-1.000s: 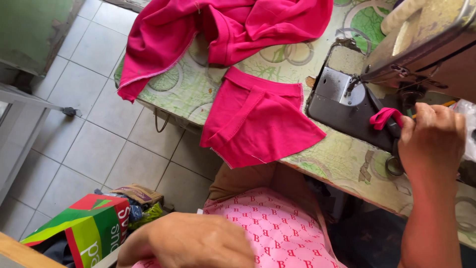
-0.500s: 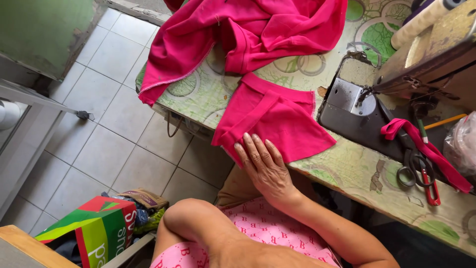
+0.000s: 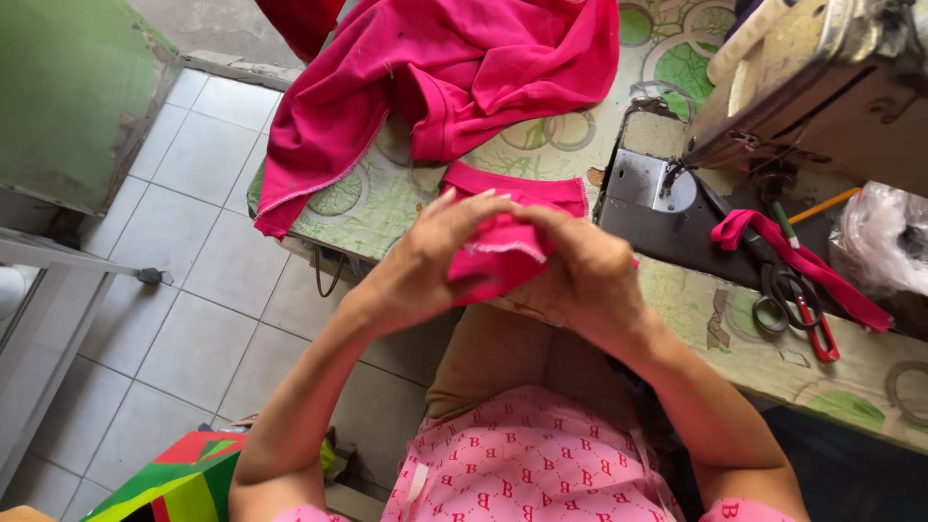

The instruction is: Measuring and marking pink fabric pieces for a garment using a measuring tape and pencil

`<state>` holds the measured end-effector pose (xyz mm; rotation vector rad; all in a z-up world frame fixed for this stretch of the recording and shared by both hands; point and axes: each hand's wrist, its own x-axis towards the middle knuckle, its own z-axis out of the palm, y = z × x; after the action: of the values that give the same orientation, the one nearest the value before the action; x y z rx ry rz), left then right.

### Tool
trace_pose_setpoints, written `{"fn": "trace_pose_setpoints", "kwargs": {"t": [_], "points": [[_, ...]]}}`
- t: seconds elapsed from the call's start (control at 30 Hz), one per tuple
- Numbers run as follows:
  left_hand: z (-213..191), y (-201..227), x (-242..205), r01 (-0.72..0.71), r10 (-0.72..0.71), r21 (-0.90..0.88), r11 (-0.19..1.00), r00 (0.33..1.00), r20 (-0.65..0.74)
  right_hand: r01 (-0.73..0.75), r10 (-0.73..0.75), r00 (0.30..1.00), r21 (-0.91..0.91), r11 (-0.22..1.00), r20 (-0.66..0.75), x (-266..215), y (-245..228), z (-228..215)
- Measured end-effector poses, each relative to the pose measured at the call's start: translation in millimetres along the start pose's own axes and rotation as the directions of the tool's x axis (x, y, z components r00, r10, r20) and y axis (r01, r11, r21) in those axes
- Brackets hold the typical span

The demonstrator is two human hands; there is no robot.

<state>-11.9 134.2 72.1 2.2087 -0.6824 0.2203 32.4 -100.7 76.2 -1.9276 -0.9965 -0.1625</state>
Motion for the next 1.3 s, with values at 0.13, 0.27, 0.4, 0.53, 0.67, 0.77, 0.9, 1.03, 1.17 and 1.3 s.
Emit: {"fn": "trace_pose_setpoints", "kwargs": {"t": [0.13,0.27,0.4,0.53,0.67,0.77,0.9,1.03,1.17,1.3], "points": [[3.5,-17.8,41.8,-0.128,0.125,-0.003,0.992,0.974,-0.187,0.025,-0.031,0.994,-0.061,0.998,-0.105,19.5,-18.7,-35.6],[-26.9,30.1,67.3,-0.101,0.031,-0.231,0.968,0.957,-0.288,0.031,-0.075,0.973,-0.197,0.98,-0.22,25.4,-51.6,-66.2],[-56.9,68.1,84.0,-0.222,0.194,-0.046,0.974,0.922,-0.334,-0.125,0.209,0.955,0.355,0.926,-0.209,29.5,-64.0,-72.1],[-46.8,12.6,102.7,-0.025,0.032,0.049,0.999,0.988,-0.15,-0.347,0.403,0.914,0.428,0.834,-0.044,25.8,3.8,-64.2],[8.3,-72.2,106.0,0.191,-0.187,-0.007,0.982,0.969,0.164,-0.581,0.542,0.808,0.155,0.799,0.232,-8.2,63.1,-54.2],[25.3,-101.9,111.4,0.202,-0.235,0.129,0.971,0.914,0.332,-0.584,0.542,0.809,0.217,0.782,0.226,-30.2,70.2,-61.5],[44.1,-129.4,119.1,0.259,-0.366,0.283,0.924,0.814,0.45,-0.561,0.529,0.828,0.266,0.784,0.188,-46.8,68.0,-69.0],[25.0,-78.1,126.7,0.267,-0.406,0.316,0.91,0.724,0.557,-0.456,0.447,0.89,0.147,0.878,0.089,-59.1,64.0,-68.0],[32.7,-20.5,119.3,0.066,-0.261,0.336,0.94,0.772,0.58,-0.125,0.115,0.991,-0.172,0.977,-0.068,-53.4,39.0,-75.4],[54.9,43.3,119.2,-0.141,-0.032,0.184,0.973,0.705,0.709,-0.151,0.15,0.988,0.057,0.987,0.036,-51.2,13.8,-82.5]]}}
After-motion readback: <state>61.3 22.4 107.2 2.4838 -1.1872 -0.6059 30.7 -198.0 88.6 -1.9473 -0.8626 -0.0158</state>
